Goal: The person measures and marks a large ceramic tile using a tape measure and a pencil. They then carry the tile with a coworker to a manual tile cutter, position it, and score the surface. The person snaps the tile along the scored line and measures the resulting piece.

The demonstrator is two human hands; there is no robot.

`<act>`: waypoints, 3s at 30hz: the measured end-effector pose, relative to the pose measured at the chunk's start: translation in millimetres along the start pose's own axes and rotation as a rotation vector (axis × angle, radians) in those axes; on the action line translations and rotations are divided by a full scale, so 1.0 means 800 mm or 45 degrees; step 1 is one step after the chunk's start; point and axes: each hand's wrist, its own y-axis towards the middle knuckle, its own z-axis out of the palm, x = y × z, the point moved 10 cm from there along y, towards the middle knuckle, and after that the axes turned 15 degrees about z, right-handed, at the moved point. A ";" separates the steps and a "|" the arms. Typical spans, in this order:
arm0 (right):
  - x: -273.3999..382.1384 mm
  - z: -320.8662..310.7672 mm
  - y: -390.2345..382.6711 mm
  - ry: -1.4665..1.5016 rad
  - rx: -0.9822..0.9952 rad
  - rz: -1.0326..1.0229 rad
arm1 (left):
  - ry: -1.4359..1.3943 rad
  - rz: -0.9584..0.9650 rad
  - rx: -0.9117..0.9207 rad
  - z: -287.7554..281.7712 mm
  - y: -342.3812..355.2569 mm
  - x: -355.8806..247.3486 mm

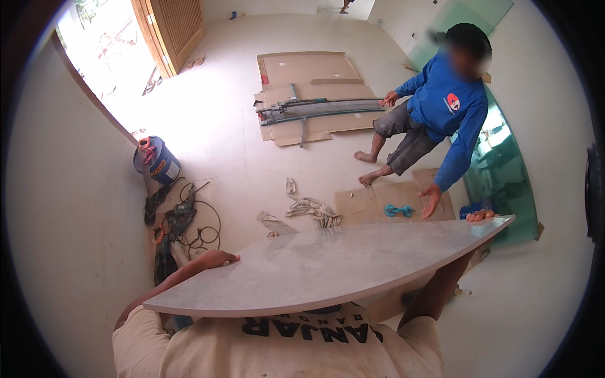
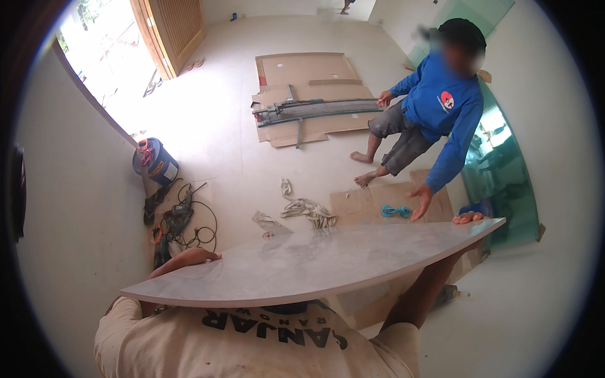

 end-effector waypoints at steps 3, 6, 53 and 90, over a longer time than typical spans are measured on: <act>-0.026 0.022 0.054 0.005 0.091 0.043 | -0.091 -0.041 0.005 -0.031 0.029 0.002; -0.050 0.043 0.086 0.196 0.034 -0.043 | -0.163 -0.074 0.002 -0.069 0.047 -0.030; -0.358 -0.142 0.483 0.230 -0.581 0.070 | 0.032 0.255 -0.107 -0.518 0.488 -0.352; -0.391 -0.211 0.621 0.255 -0.459 0.096 | -0.300 0.300 -0.318 -0.519 0.683 -0.468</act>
